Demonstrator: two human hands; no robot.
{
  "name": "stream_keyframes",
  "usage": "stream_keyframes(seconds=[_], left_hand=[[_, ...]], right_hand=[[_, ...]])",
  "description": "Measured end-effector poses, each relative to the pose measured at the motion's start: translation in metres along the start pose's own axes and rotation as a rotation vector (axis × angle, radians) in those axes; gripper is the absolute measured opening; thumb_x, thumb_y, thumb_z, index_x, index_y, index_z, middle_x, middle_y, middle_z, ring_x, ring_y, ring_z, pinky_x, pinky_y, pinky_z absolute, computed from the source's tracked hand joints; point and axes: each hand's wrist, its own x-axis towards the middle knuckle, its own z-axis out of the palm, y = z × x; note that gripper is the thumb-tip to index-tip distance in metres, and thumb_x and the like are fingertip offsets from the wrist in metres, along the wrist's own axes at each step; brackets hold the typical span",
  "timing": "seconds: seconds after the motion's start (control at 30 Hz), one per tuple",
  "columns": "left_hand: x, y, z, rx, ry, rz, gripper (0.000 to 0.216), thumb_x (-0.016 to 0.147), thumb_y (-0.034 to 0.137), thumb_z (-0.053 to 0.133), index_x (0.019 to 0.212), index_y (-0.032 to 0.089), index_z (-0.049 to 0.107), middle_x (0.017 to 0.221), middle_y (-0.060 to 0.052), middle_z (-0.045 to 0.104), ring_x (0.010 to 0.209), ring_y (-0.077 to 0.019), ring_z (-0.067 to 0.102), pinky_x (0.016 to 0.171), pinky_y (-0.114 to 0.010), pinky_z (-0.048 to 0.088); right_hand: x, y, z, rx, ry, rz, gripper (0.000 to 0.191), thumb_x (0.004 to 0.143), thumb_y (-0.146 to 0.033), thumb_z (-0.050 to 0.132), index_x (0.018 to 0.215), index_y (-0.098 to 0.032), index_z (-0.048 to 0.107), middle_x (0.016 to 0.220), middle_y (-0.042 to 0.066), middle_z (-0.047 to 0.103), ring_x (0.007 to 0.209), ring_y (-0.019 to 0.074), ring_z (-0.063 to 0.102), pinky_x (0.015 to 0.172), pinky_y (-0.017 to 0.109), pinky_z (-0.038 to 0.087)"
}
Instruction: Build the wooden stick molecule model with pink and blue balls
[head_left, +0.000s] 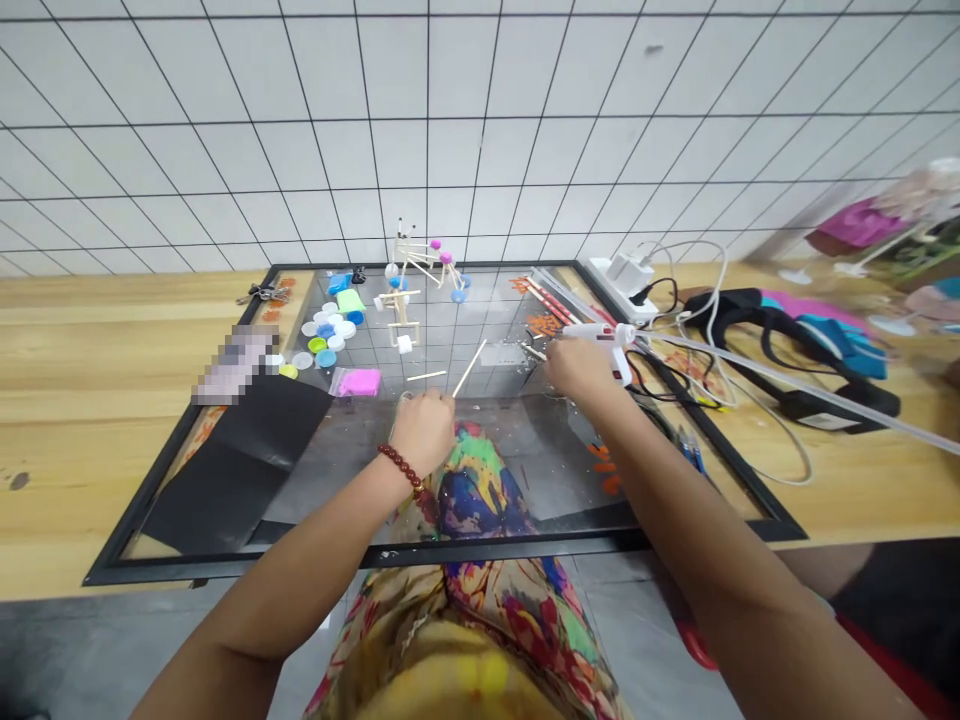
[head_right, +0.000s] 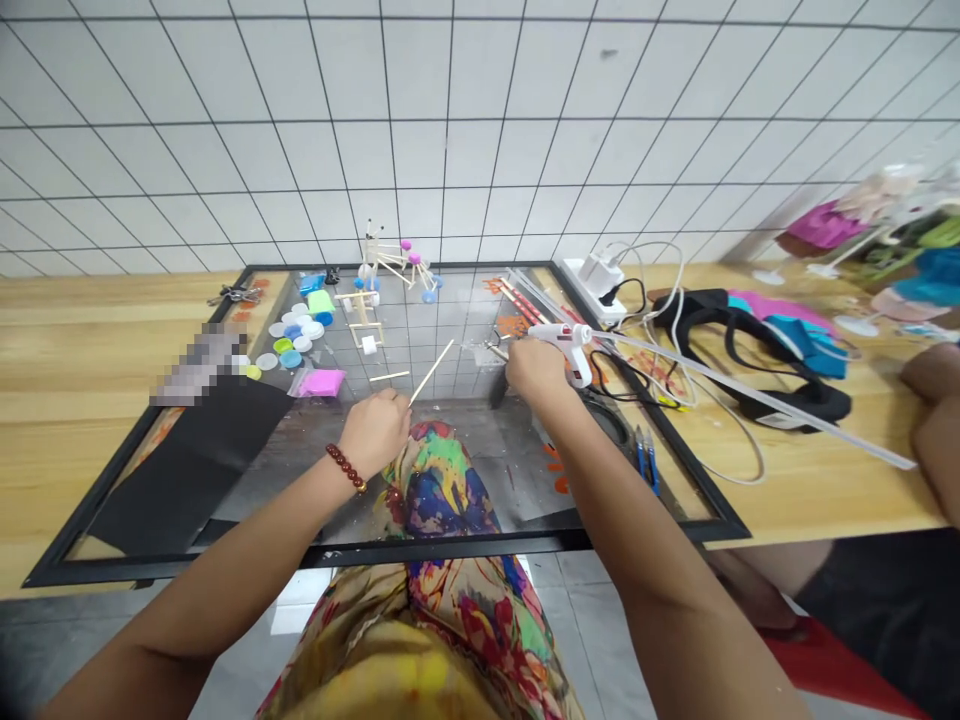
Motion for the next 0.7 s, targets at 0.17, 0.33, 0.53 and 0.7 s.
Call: stream_keyframes(seconds=[0.17, 0.33, 0.53, 0.7], left_hand=[[0.002, 0.0, 0.0, -0.02, -0.006, -0.038, 0.024, 0.089, 0.018, 0.041, 0.095, 0.012, 0.064, 0.095, -0.013, 0.067, 0.089, -0.0265, 0.067, 0.076, -0.037, 0.052], [-0.003, 0.004, -0.004, -0.029, -0.042, -0.022, 0.021, 0.083, 0.02, 0.048, 0.096, 0.011, 0.062, 0.096, -0.014, 0.066, 0.091, -0.0275, 0.067, 0.075, -0.037, 0.053], [-0.011, 0.012, -0.006, -0.059, -0.079, 0.042, 0.024, 0.08, 0.022, 0.053, 0.098, 0.01, 0.062, 0.099, -0.017, 0.065, 0.096, -0.031, 0.065, 0.073, -0.037, 0.053], [-0.009, 0.011, -0.004, -0.057, -0.066, 0.053, 0.024, 0.079, 0.02, 0.053, 0.098, 0.01, 0.063, 0.098, -0.017, 0.065, 0.093, -0.0299, 0.066, 0.074, -0.038, 0.053]], right_hand=[[-0.002, -0.002, -0.007, 0.034, -0.023, -0.008, 0.03, 0.083, -0.022, 0.051, 0.1, -0.012, 0.073, 0.103, 0.019, 0.072, 0.098, 0.0313, 0.067, 0.077, 0.035, 0.047], [-0.019, -0.015, -0.025, 0.097, -0.189, -0.103, 0.024, 0.075, -0.029, 0.059, 0.092, -0.02, 0.074, 0.095, 0.012, 0.074, 0.091, 0.0267, 0.067, 0.069, 0.029, 0.045], [-0.019, -0.063, -0.038, 0.164, -0.017, -0.405, 0.027, 0.086, -0.024, 0.048, 0.093, -0.02, 0.074, 0.098, 0.01, 0.074, 0.09, 0.0234, 0.067, 0.071, 0.029, 0.043], [0.001, -0.122, -0.03, 0.203, 0.005, -0.634, 0.029, 0.086, -0.019, 0.047, 0.102, -0.014, 0.071, 0.11, 0.015, 0.07, 0.093, 0.0237, 0.066, 0.071, 0.028, 0.043]])
